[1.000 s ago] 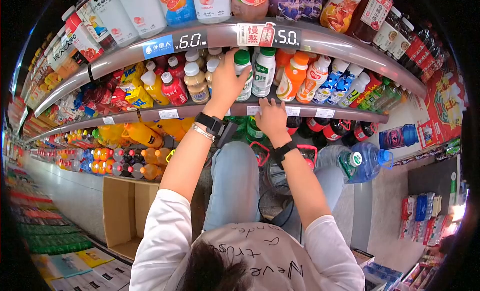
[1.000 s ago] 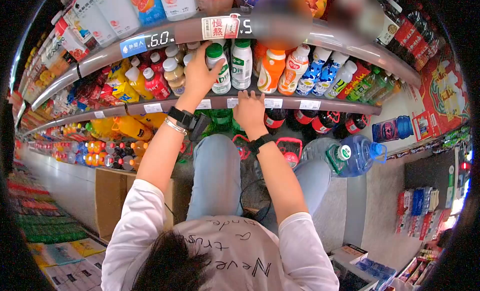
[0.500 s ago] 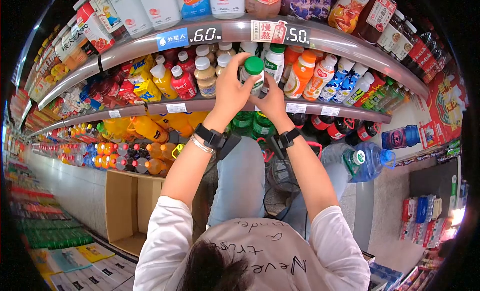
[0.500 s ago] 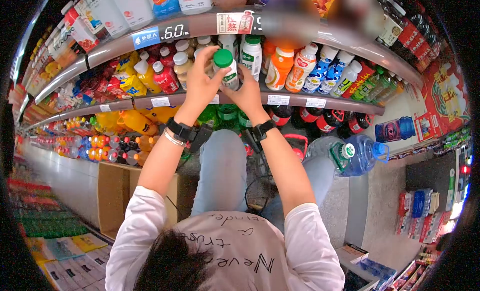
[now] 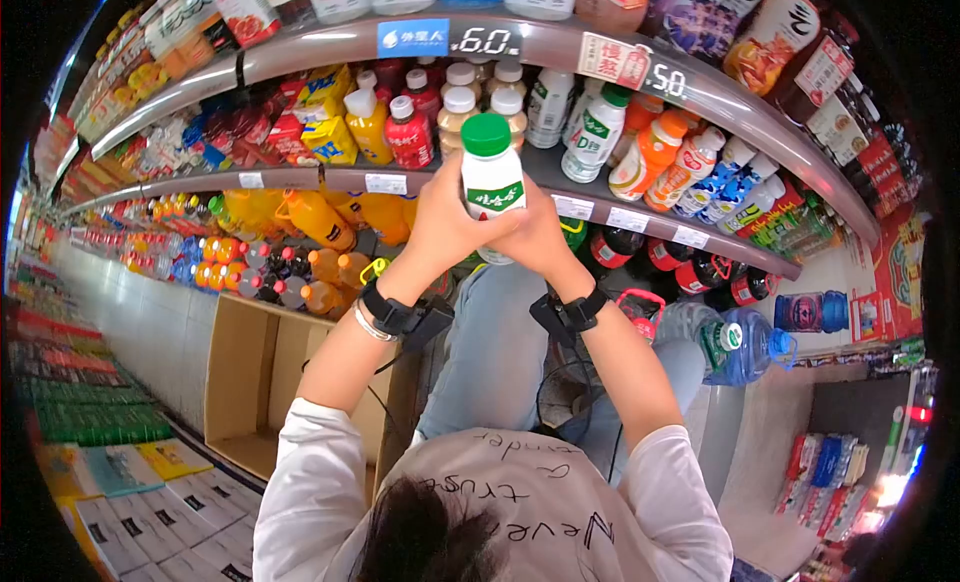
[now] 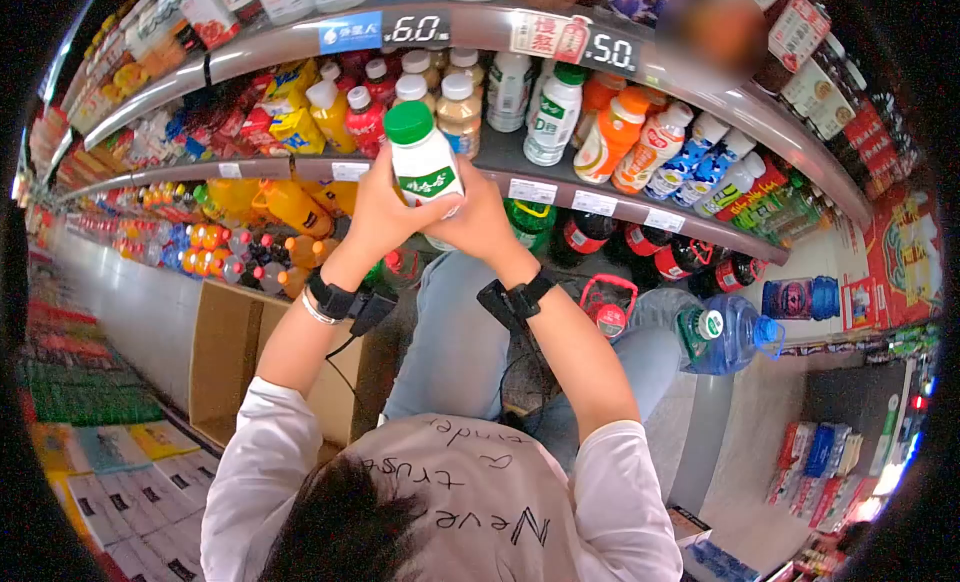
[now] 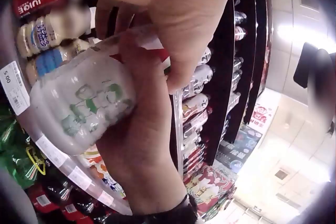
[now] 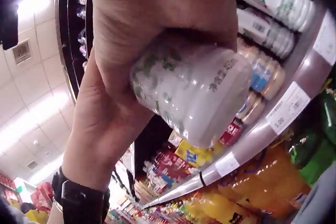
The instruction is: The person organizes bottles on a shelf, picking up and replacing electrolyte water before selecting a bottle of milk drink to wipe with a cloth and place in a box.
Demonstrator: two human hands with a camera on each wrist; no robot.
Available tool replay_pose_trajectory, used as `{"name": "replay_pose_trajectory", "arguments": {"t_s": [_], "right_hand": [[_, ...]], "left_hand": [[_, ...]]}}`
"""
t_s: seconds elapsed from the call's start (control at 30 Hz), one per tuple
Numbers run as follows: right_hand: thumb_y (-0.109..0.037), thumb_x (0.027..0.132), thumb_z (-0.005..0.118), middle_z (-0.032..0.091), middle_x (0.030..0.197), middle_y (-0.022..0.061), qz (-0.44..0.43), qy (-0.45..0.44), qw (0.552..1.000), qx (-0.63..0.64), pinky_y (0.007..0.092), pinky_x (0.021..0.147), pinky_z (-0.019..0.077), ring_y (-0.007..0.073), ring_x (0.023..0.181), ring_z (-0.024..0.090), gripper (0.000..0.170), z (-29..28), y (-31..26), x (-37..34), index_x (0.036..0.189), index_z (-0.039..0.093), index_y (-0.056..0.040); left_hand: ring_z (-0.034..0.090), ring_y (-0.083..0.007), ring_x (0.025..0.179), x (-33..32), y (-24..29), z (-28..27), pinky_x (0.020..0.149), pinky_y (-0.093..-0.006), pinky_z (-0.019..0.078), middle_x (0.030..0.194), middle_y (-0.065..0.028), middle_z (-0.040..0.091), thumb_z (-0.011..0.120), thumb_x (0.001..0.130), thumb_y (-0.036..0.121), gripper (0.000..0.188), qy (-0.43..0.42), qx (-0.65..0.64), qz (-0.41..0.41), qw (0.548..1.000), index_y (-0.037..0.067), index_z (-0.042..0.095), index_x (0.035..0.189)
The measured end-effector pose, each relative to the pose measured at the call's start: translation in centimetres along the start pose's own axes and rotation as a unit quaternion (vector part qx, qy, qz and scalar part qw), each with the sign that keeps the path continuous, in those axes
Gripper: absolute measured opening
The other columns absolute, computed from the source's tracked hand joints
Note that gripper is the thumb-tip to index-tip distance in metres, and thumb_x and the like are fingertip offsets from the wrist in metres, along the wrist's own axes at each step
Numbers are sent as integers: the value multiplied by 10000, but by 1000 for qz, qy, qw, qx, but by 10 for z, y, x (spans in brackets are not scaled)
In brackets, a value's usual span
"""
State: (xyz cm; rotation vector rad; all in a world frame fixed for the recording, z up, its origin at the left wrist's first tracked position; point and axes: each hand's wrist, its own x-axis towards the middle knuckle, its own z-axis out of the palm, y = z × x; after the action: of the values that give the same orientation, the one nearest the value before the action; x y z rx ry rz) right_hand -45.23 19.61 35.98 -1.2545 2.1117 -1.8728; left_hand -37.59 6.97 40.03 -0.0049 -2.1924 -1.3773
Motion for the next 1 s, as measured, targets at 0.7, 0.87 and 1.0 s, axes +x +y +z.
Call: {"name": "replay_pose_trajectory", "arguments": {"t_s": [0.7, 0.87, 1.0], "right_hand": [[-194, 738, 772, 620, 1031, 120, -37, -110, 984, -132, 372, 741, 512, 292, 880, 631, 502, -10, -82, 3, 1185, 576, -74], [-185, 731, 785, 607, 957, 111, -65, -32, 982, -172, 346, 707, 495, 276, 815, 609, 432, -21, -75, 9, 1098, 599, -54], [-142, 724, 790, 585, 898, 93, -94, 28, 977, -191, 310, 638, 478, 230, 728, 583, 420, -35, -72, 11, 1089, 601, -52]], "left_hand": [[620, -296, 821, -48, -22, -22, 769, -396, 453, 898, -104, 662, 824, 531, 260, 621, 25, 188, 87, 978, 84, 642, 1098], [616, -318, 836, -30, -32, 3, 764, -408, 471, 907, -135, 649, 818, 546, 233, 638, 19, 131, 74, 989, 57, 615, 1125], [641, -356, 911, -14, -25, 20, 795, -412, 504, 994, -162, 659, 825, 620, 211, 680, -11, 45, 71, 996, 49, 544, 1217]]}}
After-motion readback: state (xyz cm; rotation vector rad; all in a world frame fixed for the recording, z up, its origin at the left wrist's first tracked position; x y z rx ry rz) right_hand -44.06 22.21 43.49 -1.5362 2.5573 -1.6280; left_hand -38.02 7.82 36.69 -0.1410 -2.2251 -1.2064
